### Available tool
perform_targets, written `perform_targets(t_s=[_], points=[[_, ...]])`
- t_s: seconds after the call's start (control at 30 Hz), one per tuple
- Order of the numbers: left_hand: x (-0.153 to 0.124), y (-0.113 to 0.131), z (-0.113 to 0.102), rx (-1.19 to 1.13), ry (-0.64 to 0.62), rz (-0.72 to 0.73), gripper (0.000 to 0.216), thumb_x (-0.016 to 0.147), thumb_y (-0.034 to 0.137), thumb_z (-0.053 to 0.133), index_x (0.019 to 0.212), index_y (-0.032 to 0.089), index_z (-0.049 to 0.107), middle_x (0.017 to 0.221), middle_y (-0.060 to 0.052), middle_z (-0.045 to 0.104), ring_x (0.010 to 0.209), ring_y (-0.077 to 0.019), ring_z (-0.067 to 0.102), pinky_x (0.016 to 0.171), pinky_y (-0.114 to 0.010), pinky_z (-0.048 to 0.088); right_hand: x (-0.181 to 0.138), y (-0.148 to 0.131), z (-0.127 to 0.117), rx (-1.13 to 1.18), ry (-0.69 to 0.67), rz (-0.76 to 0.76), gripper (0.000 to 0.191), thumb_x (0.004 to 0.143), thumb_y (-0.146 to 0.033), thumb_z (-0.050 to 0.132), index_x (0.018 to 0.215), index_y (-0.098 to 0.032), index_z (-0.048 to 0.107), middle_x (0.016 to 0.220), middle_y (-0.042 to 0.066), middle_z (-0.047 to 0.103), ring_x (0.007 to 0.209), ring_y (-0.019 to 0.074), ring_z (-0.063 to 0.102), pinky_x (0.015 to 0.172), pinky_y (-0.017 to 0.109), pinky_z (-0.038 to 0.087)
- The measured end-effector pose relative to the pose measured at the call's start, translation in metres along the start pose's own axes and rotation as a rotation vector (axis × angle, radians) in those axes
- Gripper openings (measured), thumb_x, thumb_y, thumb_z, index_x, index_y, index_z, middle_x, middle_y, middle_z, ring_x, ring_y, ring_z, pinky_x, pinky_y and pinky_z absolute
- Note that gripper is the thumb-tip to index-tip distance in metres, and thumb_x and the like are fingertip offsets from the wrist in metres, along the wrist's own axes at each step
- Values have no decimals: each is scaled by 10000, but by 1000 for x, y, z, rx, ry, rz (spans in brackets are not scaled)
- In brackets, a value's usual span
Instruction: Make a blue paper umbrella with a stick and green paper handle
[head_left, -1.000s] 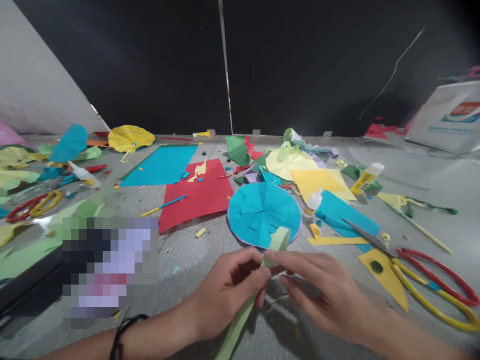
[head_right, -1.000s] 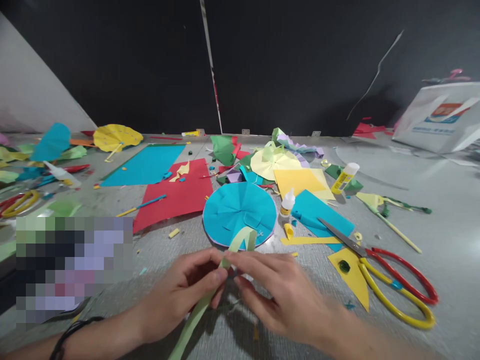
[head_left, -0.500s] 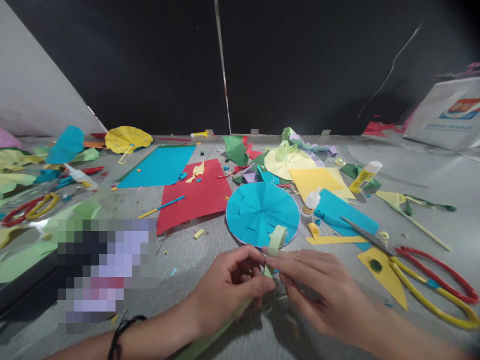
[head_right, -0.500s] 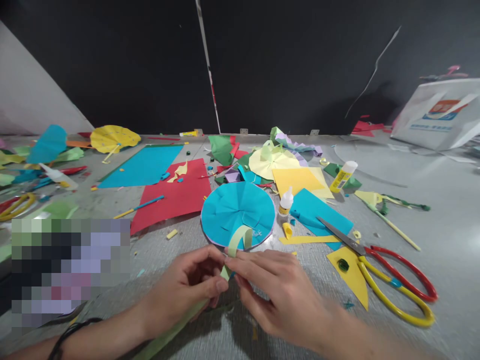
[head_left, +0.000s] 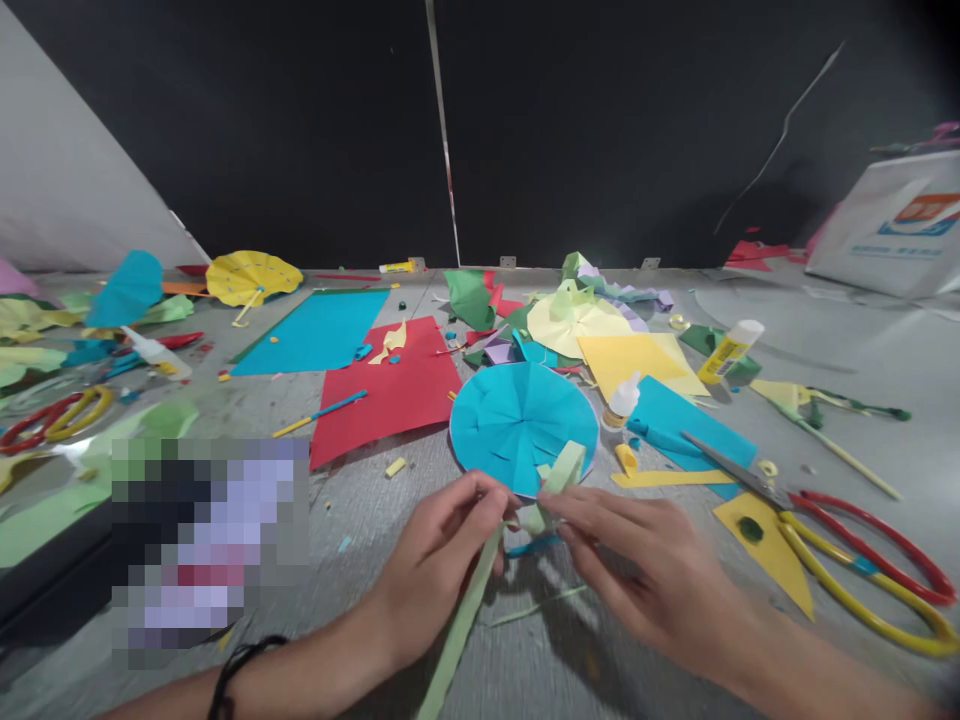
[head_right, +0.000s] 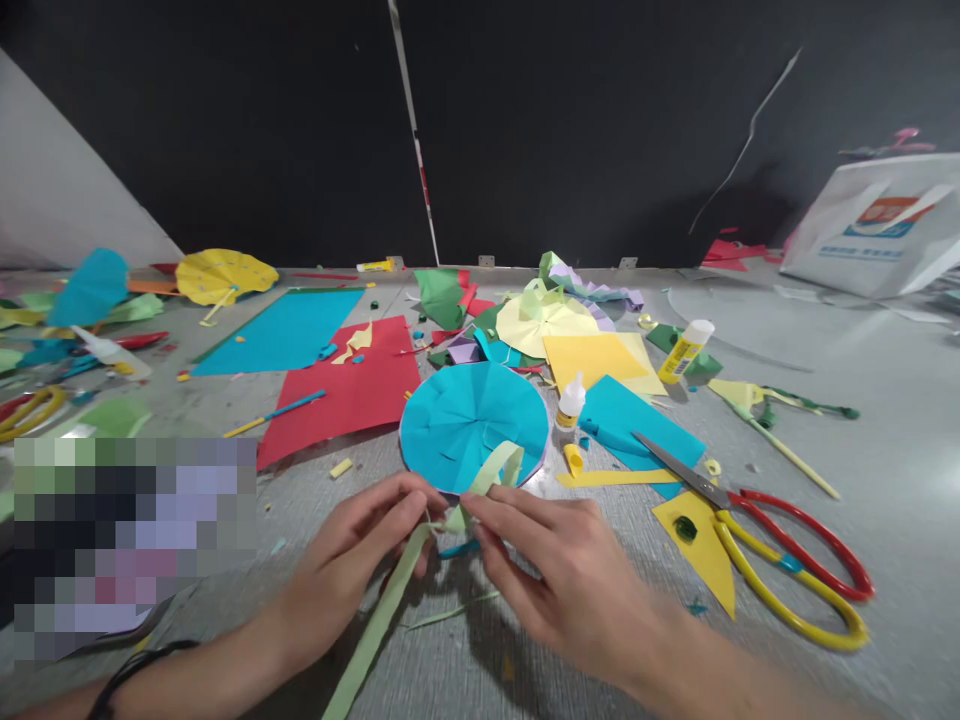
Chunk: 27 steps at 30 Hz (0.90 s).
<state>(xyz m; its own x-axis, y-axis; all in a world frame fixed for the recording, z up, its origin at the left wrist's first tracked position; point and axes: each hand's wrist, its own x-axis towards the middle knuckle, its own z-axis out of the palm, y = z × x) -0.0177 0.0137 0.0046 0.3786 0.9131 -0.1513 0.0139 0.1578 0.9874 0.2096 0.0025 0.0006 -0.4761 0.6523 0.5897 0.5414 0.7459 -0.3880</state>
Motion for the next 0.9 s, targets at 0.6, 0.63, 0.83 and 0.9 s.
perform_targets(t_s=[0.6, 0.63, 0.83, 0.9], points=[[6, -8, 5, -15, -74, 17, 217, 943, 376, 662, 942, 166, 609, 775, -15, 680, 560, -101, 585, 544, -230, 478, 2, -2, -3, -135, 222, 71, 309, 967, -123, 613, 1262, -213, 637, 677, -53, 704, 504, 111, 660, 548, 223, 543], [6, -8, 5, -7, -67, 18, 219, 946, 379, 658, 939, 165, 611, 778, -16, 679, 559, -102, 584, 541, -230, 472, 3, -4, -5, -127, 252, 78, 334, 959, -106, 614, 1274, -218, 625, 704, -50, 709, 532, 106, 671, 570, 215, 552], [4, -1, 3, 84, -77, 16, 323, 976, 465, 606, 965, 149, 674, 813, -32, 678, 645, -125, 603, 585, -236, 457, 6, -5, -14, -91, 314, -36, 290, 912, -16, 642, 1142, -190, 673, 985, 63, 706, 874, 155, 711, 809, 271, 595], [3, 2, 2, 113, -118, 8, 401, 995, 514, 561, 970, 142, 707, 764, -26, 661, 683, -136, 597, 611, -235, 446, 4, -2, -13, -85, 243, -100, 256, 922, 6, 633, 1091, -172, 704, 1072, 97, 715, 989, 176, 713, 892, 301, 584]])
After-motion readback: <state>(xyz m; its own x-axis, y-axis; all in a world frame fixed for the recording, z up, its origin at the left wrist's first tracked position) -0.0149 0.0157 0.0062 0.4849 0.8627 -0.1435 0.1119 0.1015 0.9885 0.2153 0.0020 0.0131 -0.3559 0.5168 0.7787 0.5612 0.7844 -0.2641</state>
